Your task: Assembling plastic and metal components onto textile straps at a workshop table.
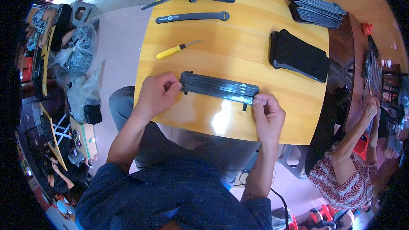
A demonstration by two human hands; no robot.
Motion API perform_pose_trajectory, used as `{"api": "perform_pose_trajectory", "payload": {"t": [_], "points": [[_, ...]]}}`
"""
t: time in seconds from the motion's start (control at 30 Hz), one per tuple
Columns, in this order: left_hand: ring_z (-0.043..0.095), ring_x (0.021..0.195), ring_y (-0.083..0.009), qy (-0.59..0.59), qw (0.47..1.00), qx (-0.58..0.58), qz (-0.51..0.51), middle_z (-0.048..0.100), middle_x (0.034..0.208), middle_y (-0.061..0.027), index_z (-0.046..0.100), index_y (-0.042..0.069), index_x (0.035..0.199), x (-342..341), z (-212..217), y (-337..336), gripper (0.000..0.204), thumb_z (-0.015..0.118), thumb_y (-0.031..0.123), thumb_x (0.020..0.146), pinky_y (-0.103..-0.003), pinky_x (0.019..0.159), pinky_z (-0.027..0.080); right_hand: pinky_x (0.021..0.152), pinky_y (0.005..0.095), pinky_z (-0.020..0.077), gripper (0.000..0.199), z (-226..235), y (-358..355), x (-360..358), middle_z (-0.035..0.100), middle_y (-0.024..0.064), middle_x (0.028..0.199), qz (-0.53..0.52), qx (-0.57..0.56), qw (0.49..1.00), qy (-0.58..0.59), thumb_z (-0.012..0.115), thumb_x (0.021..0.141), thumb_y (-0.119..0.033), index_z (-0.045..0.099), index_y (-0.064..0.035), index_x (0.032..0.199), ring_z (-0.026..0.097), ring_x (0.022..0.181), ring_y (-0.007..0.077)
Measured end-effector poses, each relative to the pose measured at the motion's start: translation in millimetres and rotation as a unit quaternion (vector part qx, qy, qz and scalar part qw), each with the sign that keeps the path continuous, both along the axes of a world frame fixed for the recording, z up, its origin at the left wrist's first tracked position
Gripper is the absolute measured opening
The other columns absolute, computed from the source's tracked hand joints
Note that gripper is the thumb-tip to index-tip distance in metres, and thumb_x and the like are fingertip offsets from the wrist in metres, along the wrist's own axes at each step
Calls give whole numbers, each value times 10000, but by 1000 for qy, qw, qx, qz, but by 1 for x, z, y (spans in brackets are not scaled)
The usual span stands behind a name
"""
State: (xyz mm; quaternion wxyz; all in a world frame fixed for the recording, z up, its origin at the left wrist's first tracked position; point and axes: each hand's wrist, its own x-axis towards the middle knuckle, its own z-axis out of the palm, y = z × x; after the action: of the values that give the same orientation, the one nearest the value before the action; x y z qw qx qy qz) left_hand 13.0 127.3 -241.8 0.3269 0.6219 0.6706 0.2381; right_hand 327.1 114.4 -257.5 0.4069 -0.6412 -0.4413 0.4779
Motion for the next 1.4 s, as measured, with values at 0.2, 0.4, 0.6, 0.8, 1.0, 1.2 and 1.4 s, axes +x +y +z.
{"api": "perform_pose_trajectory", "payload": {"t": [0.2,0.4,0.6,0.8,1.0,1.2,1.4], "points": [[568,520,-214,-18,1000,0,8,599,622,-122,664,23,832,-1,-1,-1,158,721,156,897,-353,514,432,580,160,363,37,0,2,-3,572,-93,774,4,6,1000,-24,685,980,-42,690,-16,955,456,656,-18],[670,645,-345,18,1000,-22,-7,673,686,-140,698,62,856,-1,0,2,160,706,216,898,-437,606,516,610,164,384,25,-5,1,-1,593,-83,784,-3,11,999,-32,685,975,-30,694,-16,956,481,681,-7],[685,706,-367,8,999,-33,-8,690,733,-152,700,63,873,-3,0,0,178,686,236,914,-463,652,531,610,166,382,43,-2,2,-4,577,-80,782,5,32,999,-30,676,982,-30,682,-8,946,471,679,-3],[689,722,-369,16,999,-36,-13,694,744,-153,698,64,866,-2,2,1,181,677,236,917,-474,664,531,556,171,336,44,-6,1,-1,537,-75,768,14,30,998,-44,659,1002,-54,665,-17,980,443,635,7],[582,523,-228,-8,1000,23,-9,616,621,-118,690,45,849,-4,-6,0,151,723,182,903,-367,521,439,550,170,332,54,-8,2,-2,530,-79,753,17,28,998,-60,663,1003,-64,663,-23,967,440,629,0],[603,534,-257,11,1000,24,-9,618,617,-116,676,50,838,-3,-7,0,152,720,185,895,-386,527,447,538,174,327,60,-9,3,-2,527,-84,745,16,32,998,-49,665,1003,-66,660,-32,954,425,609,-2],[625,552,-282,20,999,33,-13,631,627,-119,674,54,833,-2,-8,0,157,710,195,891,-405,539,462,539,173,320,80,-12,3,0,529,-84,748,9,20,999,-44,668,1006,-75,654,-34,939,421,609,-5]]}}
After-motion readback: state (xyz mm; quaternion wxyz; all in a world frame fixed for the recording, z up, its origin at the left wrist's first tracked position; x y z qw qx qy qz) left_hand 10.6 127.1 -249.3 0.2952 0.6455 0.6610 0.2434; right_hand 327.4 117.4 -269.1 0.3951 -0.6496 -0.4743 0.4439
